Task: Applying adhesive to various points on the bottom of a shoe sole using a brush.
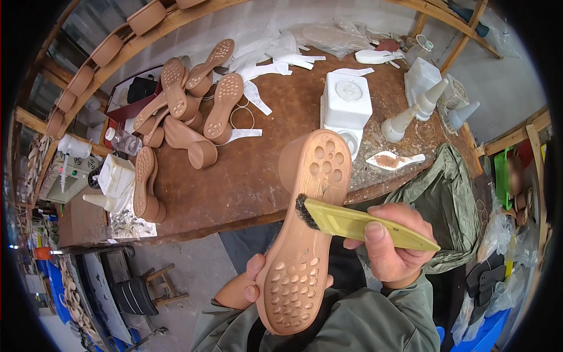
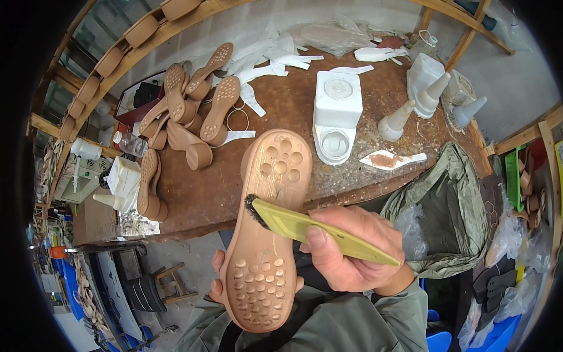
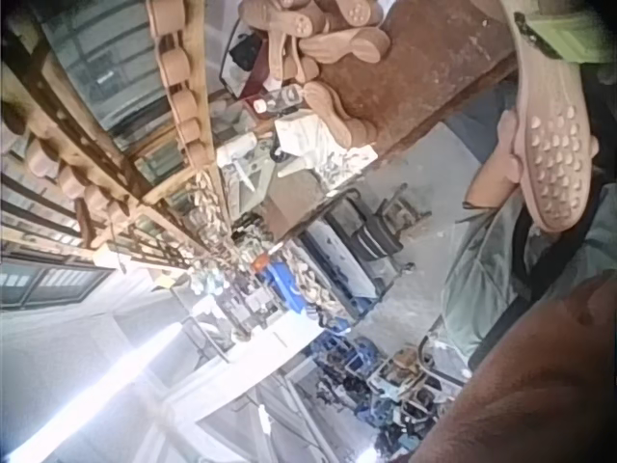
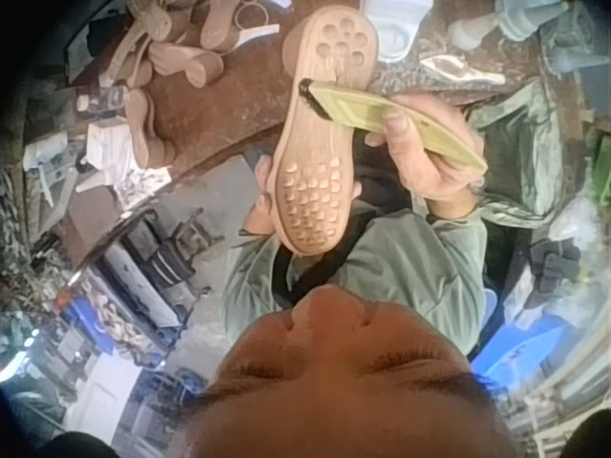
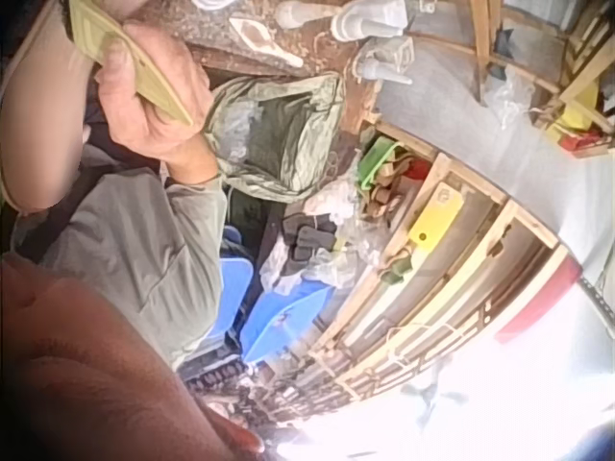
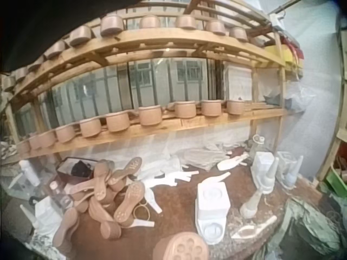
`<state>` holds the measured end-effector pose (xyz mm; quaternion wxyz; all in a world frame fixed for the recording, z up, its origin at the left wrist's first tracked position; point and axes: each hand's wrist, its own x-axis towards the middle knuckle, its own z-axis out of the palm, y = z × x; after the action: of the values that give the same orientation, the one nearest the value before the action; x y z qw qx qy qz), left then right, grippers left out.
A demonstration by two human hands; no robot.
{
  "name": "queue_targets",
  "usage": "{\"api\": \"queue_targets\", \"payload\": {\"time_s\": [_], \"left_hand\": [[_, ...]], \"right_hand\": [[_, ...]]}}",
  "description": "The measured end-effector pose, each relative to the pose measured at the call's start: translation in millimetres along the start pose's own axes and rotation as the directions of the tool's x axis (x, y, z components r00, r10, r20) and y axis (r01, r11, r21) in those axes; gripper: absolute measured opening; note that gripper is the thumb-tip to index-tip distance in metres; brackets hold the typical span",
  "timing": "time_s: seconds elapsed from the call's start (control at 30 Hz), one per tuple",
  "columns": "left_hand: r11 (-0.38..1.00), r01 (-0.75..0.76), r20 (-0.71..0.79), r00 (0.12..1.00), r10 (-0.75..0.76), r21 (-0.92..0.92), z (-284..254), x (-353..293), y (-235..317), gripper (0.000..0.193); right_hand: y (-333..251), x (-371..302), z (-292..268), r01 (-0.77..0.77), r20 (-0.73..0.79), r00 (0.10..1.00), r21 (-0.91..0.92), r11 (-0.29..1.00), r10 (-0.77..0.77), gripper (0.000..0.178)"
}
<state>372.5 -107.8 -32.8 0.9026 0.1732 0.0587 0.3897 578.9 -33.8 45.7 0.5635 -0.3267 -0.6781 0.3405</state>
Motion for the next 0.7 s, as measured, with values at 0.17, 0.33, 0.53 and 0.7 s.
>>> {"api": "queue_targets", "payload": {"time_s": [0.17,0.33,0.53,0.7], "left_hand": [[0.998,0.0,0.011,1.0,0.001,-0.058,-0.5,8.1,2.2,0.103],[0.994,-0.001,0.035,0.999,0.005,-0.107,-7.8,16.0,-0.7,0.105],[0.973,-0.197,0.162,0.963,0.215,-0.12,-22.3,31.4,-11.6,0.1],[0.948,-0.264,0.169,0.941,0.294,-0.18,-22.3,33.2,-12.1,0.095]], "right_hand": [[2.0,-13.4,5.1,0.0,-0.01,1.0,-0.001,1.0,0.0,0.019],[7.5,-21.5,10.3,0.168,0.0,0.986,-0.053,0.984,-0.168,0.023],[8.4,-22.4,18.3,0.321,0.04,0.947,-0.088,0.943,-0.318,0.024],[12.3,-30.2,25.8,0.321,0.022,0.947,-0.008,0.947,-0.321,0.025]]}}
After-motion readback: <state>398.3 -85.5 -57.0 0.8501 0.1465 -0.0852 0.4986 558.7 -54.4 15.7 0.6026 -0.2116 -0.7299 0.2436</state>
